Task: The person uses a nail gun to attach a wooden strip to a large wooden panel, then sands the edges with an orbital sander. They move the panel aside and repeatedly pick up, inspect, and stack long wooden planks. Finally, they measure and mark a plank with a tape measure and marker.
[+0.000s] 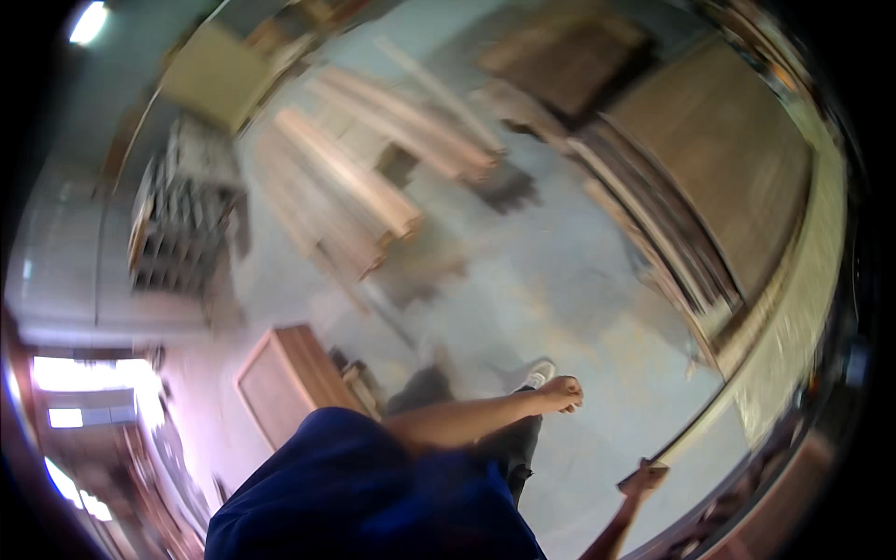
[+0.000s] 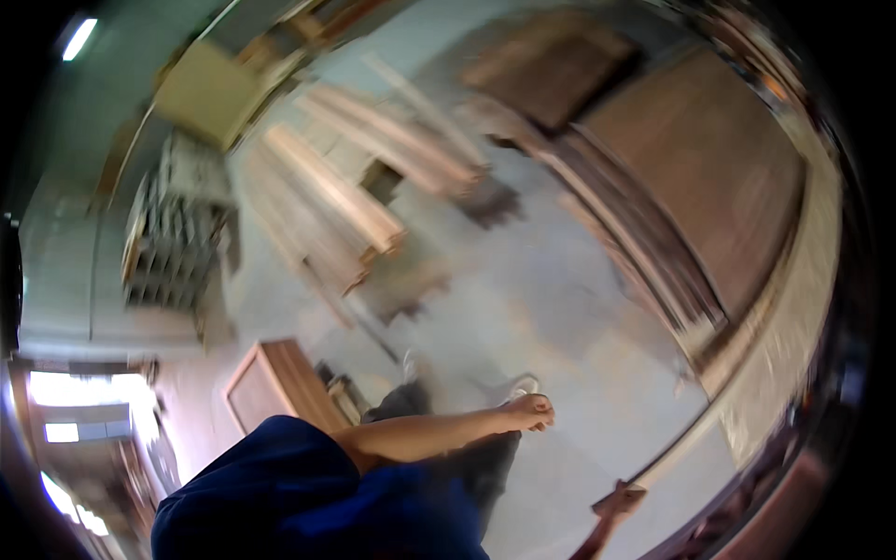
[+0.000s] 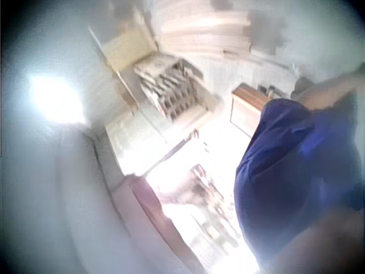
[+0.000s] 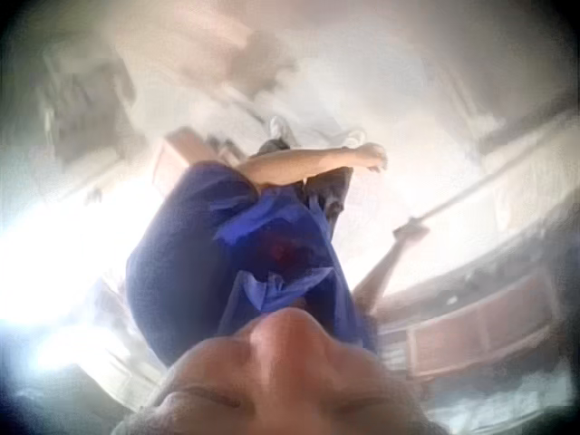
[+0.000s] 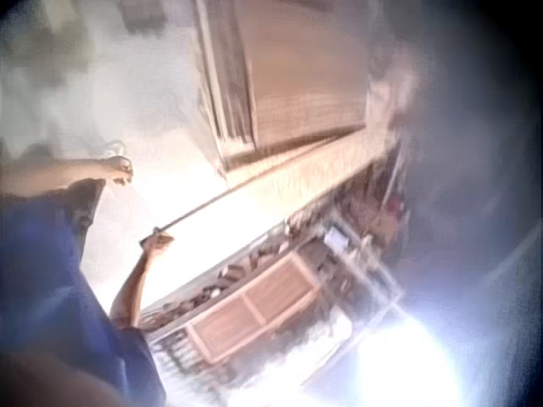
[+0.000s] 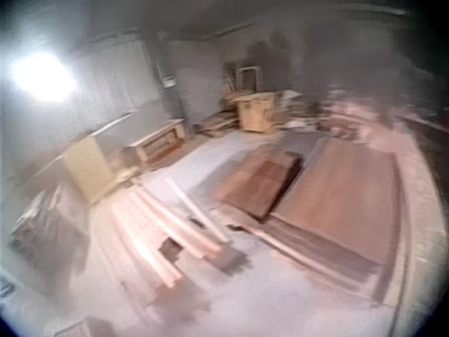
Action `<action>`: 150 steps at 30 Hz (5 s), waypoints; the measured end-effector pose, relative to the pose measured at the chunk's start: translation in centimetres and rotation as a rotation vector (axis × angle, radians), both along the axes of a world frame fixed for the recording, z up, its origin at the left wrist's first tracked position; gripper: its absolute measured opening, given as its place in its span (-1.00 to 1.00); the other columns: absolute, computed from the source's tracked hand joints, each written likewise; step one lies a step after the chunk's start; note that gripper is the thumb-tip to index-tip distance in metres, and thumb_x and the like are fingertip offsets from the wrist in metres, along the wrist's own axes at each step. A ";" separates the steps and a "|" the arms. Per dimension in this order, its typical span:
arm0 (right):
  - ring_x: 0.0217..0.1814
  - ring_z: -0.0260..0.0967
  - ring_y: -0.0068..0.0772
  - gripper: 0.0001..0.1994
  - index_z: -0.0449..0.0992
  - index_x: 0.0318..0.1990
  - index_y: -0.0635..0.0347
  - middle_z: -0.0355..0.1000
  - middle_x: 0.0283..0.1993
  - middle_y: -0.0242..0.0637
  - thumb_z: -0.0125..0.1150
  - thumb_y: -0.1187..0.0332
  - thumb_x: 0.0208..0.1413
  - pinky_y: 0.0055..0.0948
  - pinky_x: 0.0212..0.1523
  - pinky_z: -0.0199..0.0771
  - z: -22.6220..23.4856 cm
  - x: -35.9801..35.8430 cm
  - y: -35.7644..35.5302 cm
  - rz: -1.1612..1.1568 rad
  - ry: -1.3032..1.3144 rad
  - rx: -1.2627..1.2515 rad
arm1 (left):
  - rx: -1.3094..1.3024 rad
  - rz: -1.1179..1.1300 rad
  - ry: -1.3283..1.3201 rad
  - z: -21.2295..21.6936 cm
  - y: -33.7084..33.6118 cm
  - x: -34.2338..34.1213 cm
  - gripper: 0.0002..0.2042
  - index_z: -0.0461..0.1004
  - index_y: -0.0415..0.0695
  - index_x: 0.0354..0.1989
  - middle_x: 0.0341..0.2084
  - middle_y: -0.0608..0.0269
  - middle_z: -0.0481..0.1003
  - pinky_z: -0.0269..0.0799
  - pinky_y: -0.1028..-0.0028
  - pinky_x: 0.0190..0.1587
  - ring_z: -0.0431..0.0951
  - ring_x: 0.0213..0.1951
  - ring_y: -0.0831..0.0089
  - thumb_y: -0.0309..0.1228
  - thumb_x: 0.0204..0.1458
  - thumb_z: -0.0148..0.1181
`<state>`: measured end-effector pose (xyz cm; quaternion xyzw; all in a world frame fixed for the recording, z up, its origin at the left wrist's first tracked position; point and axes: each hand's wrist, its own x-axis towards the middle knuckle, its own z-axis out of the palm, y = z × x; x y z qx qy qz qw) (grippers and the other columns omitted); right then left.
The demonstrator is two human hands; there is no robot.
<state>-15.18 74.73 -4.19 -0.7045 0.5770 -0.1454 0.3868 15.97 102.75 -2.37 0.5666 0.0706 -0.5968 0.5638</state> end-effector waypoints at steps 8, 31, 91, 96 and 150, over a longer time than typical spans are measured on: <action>-0.16 0.40 0.04 -0.72 0.48 -0.09 0.29 0.45 -0.10 -0.06 0.29 0.27 0.17 -0.05 -0.11 0.47 -0.5 16.6 -11.5 0.684 0.413 -0.641 | 0.130 0.818 -0.041 -8.5 32.0 5.8 -0.81 0.54 -0.27 -0.15 -0.29 0.17 0.65 0.59 0.42 -0.25 0.66 -0.35 0.42 -0.40 0.19 0.19; 0.24 0.41 0.22 -0.30 0.37 0.23 0.44 0.44 0.18 0.25 0.35 0.00 0.16 -0.02 0.26 0.42 -7.1 46.8 60.9 1.603 0.898 0.077 | 0.627 0.831 0.002 -26.3 72.4 10.3 -0.79 0.55 -0.30 -0.22 -0.34 0.14 0.66 0.58 0.41 -0.20 0.67 -0.31 0.39 -0.35 0.21 0.16; -0.16 0.64 -0.17 -0.67 0.62 -0.08 0.20 0.66 -0.21 -0.12 0.27 0.15 0.13 -0.24 -0.03 0.59 -5.0 60.2 68.4 2.075 0.737 0.090 | 0.132 1.798 -0.255 28.4 89.9 38.7 -0.60 0.38 -0.40 0.04 -0.18 -0.08 0.53 0.53 0.40 -0.47 0.63 -0.34 0.29 -0.33 0.18 0.23; -0.27 0.65 -0.28 -0.71 0.65 -0.15 0.20 0.66 -0.32 -0.19 0.26 0.17 0.13 -0.31 -0.12 0.60 -6.8 60.5 65.8 2.157 0.733 0.028 | 0.394 1.666 -0.346 27.9 93.5 37.4 -0.37 0.02 -0.59 0.28 0.02 -0.33 0.43 0.75 0.26 -0.24 0.69 -0.21 0.05 -0.59 0.10 0.17; 0.06 0.57 0.09 -0.43 0.30 0.23 0.38 0.56 -0.01 0.21 0.23 0.16 0.21 -0.05 0.11 0.56 6.7 56.6 96.6 2.021 0.202 0.174 | 0.101 1.567 -0.082 16.9 75.1 12.2 -0.39 0.12 -0.24 0.32 -0.11 0.00 0.53 0.60 0.32 -0.13 0.62 -0.17 0.28 -0.59 0.08 0.21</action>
